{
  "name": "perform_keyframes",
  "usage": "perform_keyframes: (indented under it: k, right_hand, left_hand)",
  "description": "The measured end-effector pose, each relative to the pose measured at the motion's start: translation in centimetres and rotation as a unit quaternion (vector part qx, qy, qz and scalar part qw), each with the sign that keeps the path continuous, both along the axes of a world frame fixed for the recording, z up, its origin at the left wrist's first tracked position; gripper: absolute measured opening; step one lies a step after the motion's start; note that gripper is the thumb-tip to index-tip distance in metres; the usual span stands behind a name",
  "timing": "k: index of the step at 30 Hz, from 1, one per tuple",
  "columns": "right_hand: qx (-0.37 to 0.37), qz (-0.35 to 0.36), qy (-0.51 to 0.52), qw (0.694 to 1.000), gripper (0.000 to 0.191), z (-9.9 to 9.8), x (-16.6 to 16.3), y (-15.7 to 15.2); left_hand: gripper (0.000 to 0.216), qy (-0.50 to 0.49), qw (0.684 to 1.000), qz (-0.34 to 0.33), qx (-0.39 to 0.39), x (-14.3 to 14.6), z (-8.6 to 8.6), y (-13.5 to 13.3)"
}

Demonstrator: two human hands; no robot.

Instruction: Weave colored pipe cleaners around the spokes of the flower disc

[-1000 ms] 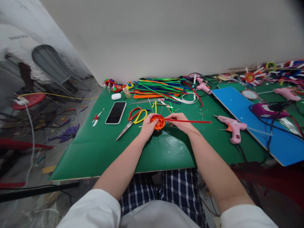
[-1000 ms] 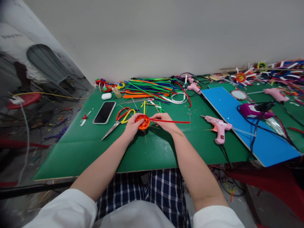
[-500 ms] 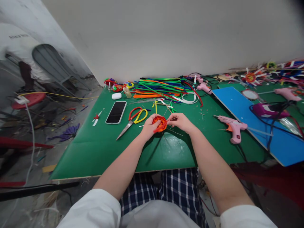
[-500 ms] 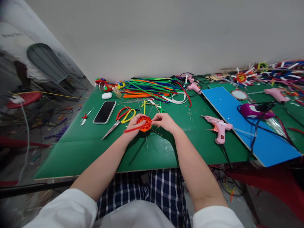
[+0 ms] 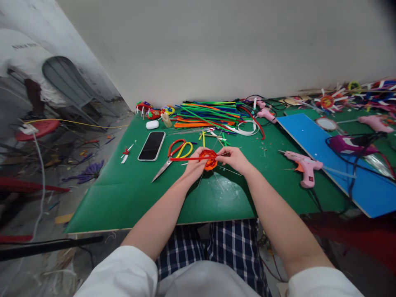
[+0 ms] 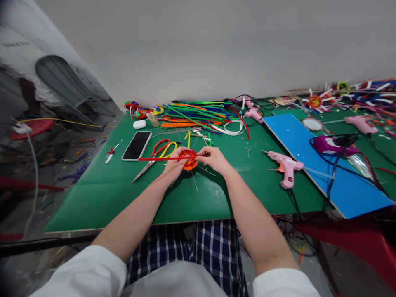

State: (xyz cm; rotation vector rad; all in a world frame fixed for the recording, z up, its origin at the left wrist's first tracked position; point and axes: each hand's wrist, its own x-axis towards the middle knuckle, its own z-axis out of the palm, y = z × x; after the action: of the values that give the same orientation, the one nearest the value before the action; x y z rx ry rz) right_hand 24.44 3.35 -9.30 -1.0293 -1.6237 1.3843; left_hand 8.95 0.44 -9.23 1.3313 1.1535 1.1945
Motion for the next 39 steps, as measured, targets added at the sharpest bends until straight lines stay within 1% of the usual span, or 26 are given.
perform_keyframes:
  k: [6, 10, 16, 19, 23, 27, 31, 35, 39]
  right_hand:
    - [0.042, -0.015, -0.010, 0.999, 0.020, 0.2, -0.1, -0.2]
    - [0.038, -0.029, -0.013, 0.999, 0.022, 0.1, -0.3, -0.1]
    - [0.034, -0.032, -0.008, 0.999, 0.026, 0.1, -0.4, -0.1]
    - [0.039, -0.043, -0.011, 0.998, 0.024, 0.0, -0.5, -0.1]
    - [0.041, -0.059, -0.020, 0.997, 0.025, 0.1, -0.6, -0.1]
    - [0.045, -0.037, -0.033, 0.998, 0.027, 0.2, -0.8, -0.1]
    - [0.060, -0.037, -0.036, 0.997, 0.023, 0.3, -0.9, -0.2]
    - [0.049, -0.071, -0.007, 0.996, 0.022, 0.1, -1.1, -0.2]
    - [0.016, -0.107, 0.055, 0.993, 0.024, -0.1, -0.8, 0.1]
  left_hand:
    - [0.015, 0.011, 0.999, 0.029, 0.027, 0.2, -0.1, 0.1]
    - [0.015, 0.016, 0.999, 0.044, 0.024, 0.3, 0.0, 0.1]
    - [0.017, -0.001, 1.000, 0.027, 0.003, 0.4, -0.5, 0.1]
    - [0.019, -0.012, 0.999, 0.031, -0.022, 0.5, -0.6, 0.1]
    - [0.020, -0.012, 0.999, 0.039, -0.034, 0.6, -0.4, 0.0]
    - [0.021, -0.027, 0.998, 0.046, -0.031, 0.7, -0.4, 0.1]
    - [0.019, -0.020, 0.999, 0.027, -0.019, 0.6, -0.6, 0.1]
    - [0.023, -0.014, 0.999, 0.010, -0.035, 0.5, -0.7, 0.0]
    - [0.023, -0.009, 0.999, 0.021, -0.032, 0.4, -0.7, 0.0]
